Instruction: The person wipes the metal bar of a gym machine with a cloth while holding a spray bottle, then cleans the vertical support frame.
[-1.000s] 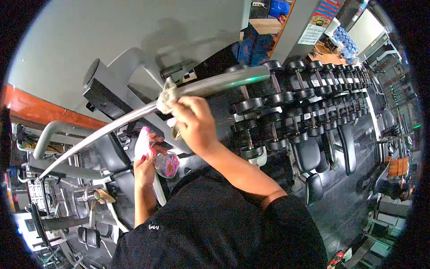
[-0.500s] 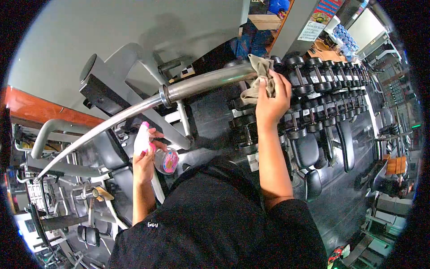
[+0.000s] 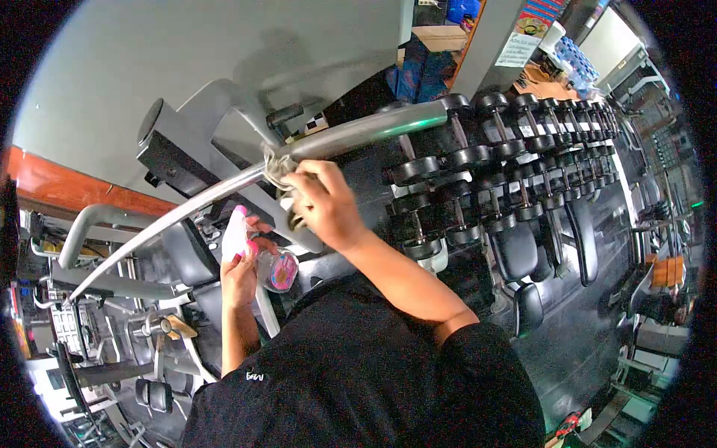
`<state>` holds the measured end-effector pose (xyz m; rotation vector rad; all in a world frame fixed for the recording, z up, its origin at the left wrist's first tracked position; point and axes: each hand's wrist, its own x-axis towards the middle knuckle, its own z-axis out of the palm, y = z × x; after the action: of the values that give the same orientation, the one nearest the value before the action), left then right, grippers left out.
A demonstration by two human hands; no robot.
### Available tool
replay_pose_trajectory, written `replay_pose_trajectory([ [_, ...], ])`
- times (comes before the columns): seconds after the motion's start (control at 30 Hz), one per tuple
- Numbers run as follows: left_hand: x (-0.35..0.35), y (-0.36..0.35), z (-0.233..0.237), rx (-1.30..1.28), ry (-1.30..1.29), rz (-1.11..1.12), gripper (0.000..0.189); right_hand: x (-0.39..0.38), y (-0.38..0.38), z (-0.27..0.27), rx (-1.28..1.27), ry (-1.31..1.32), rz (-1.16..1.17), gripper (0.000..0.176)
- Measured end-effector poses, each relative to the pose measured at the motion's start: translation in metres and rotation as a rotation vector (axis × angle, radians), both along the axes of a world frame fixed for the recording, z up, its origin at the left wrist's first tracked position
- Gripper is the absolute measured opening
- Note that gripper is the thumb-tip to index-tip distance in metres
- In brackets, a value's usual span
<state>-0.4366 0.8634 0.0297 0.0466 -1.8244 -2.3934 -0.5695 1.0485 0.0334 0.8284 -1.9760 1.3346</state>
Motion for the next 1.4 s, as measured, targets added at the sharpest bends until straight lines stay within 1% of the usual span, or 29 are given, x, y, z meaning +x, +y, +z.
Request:
replay_pose_trajectory([
  [0.03, -0.001, 0.000, -0.002, -0.001, -0.004, -0.002, 0.052, -0.009, 0.012, -0.007, 0.046, 0.070, -0.044, 0.043],
  [0.07, -0.001, 0.000, -0.003, -0.005, -0.003, -0.010, 0.052, -0.015, 0.024, -0.017, 0.020, 0.043, -0.107, 0.043],
  [0.17, -0.005, 0.003, -0.007, -0.007, -0.002, -0.032, 0.052, -0.034, 0.074, -0.021, -0.043, 0.025, -0.404, 0.048],
  [0.2, -0.005, 0.005, -0.006, -0.005, -0.005, -0.038, 0.052, -0.039, 0.087, -0.022, -0.094, -0.010, -0.516, 0.046],
  [0.23, -0.005, 0.008, -0.005, -0.004, -0.009, -0.044, 0.052, -0.052, 0.102, -0.031, -0.148, -0.060, -0.583, 0.039],
  [0.27, -0.005, 0.010, -0.006, -0.003, -0.018, -0.035, 0.052, -0.066, 0.115, -0.044, -0.316, -0.169, -0.546, 0.035],
  [0.37, -0.003, 0.014, -0.009, -0.004, -0.034, -0.024, 0.053, -0.072, 0.115, -0.034, -0.759, -0.429, -0.412, 0.030],
  [0.4, -0.001, 0.013, -0.011, -0.006, -0.032, -0.031, 0.054, -0.074, 0.109, -0.043, -0.874, -0.405, -0.271, 0.031],
  [0.43, 0.000, 0.013, -0.013, -0.007, -0.029, -0.037, 0.054, -0.071, 0.092, -0.037, -1.053, -0.463, -0.186, 0.029],
  [0.5, 0.002, 0.014, -0.013, 0.001, -0.017, -0.019, 0.055, -0.054, 0.063, -0.022, -1.194, -0.626, 0.025, 0.028],
  [0.57, 0.004, 0.017, -0.011, -0.005, -0.009, -0.003, 0.054, -0.038, 0.034, -0.025, -1.126, -0.905, 0.086, 0.027],
  [0.63, 0.004, 0.019, -0.007, -0.024, -0.010, 0.008, 0.054, -0.015, 0.005, -0.019, -0.961, -1.091, 0.263, 0.024],
  [0.7, 0.002, 0.021, -0.006, -0.035, 0.018, 0.023, 0.052, -0.009, -0.009, -0.031, -0.668, -1.248, 0.441, 0.018],
  [0.73, 0.002, 0.022, -0.006, -0.040, 0.030, 0.030, 0.052, -0.009, -0.016, -0.037, -0.740, -1.267, 0.556, 0.015],
  [0.83, 0.003, 0.024, -0.002, -0.035, 0.023, 0.015, 0.051, -0.027, 0.015, -0.049, -0.991, -1.421, 0.757, 0.020],
  [0.87, 0.004, 0.025, -0.001, -0.034, 0.012, 0.028, 0.051, -0.031, 0.033, -0.048, -1.154, -1.405, 0.805, 0.015],
  [0.9, 0.005, 0.026, 0.000, -0.032, 0.001, 0.041, 0.050, -0.046, 0.045, -0.062, -1.160, -1.358, 0.747, 0.015],
  [0.93, 0.005, 0.028, 0.000, -0.029, -0.009, 0.054, 0.050, -0.045, 0.069, -0.029, -1.181, -1.352, 0.763, 0.017],
  [0.97, 0.006, 0.029, 0.001, -0.028, -0.004, 0.064, 0.051, -0.054, 0.087, -0.033, -1.161, -1.266, 0.792, 0.021],
  [1.0, 0.005, 0.031, 0.001, -0.028, 0.001, 0.074, 0.052, -0.067, 0.110, -0.056, -1.174, -1.246, 0.754, 0.027],
  [1.03, 0.005, 0.032, 0.001, -0.029, 0.006, 0.085, 0.054, -0.073, 0.132, -0.054, -1.152, -1.258, 0.726, 0.031],
  [1.07, 0.005, 0.032, 0.001, -0.032, 0.002, 0.093, 0.054, -0.079, 0.143, -0.045, -1.195, -1.254, 0.660, 0.030],
  [1.1, 0.006, 0.033, -0.001, -0.034, -0.001, 0.102, 0.054, -0.074, 0.153, -0.031, -1.340, -1.255, 0.484, 0.029],
  [1.13, 0.006, 0.034, -0.002, -0.037, -0.006, 0.111, 0.054, -0.087, 0.178, -0.053, -1.280, -1.229, 0.627, 0.029],
  [1.17, 0.007, 0.034, -0.004, -0.044, -0.001, 0.111, 0.054, -0.102, 0.199, -0.076, -1.269, -1.217, 0.842, 0.031],
  [1.23, 0.008, 0.032, -0.007, -0.059, 0.010, 0.114, 0.054, -0.094, 0.186, -0.057, -1.461, -1.071, 0.602, 0.031],
  [1.27, 0.009, 0.032, -0.007, -0.058, 0.012, 0.113, 0.054, -0.093, 0.176, -0.054, -1.501, -0.991, 0.489, 0.029],
  [1.37, 0.011, 0.032, -0.007, -0.070, 0.025, 0.123, 0.054, -0.085, 0.147, -0.043, -1.359, -0.863, 0.365, 0.025],
  [1.4, 0.012, 0.032, -0.008, -0.083, 0.027, 0.131, 0.054, -0.087, 0.138, -0.053, -1.358, -0.899, 0.286, 0.020],
])
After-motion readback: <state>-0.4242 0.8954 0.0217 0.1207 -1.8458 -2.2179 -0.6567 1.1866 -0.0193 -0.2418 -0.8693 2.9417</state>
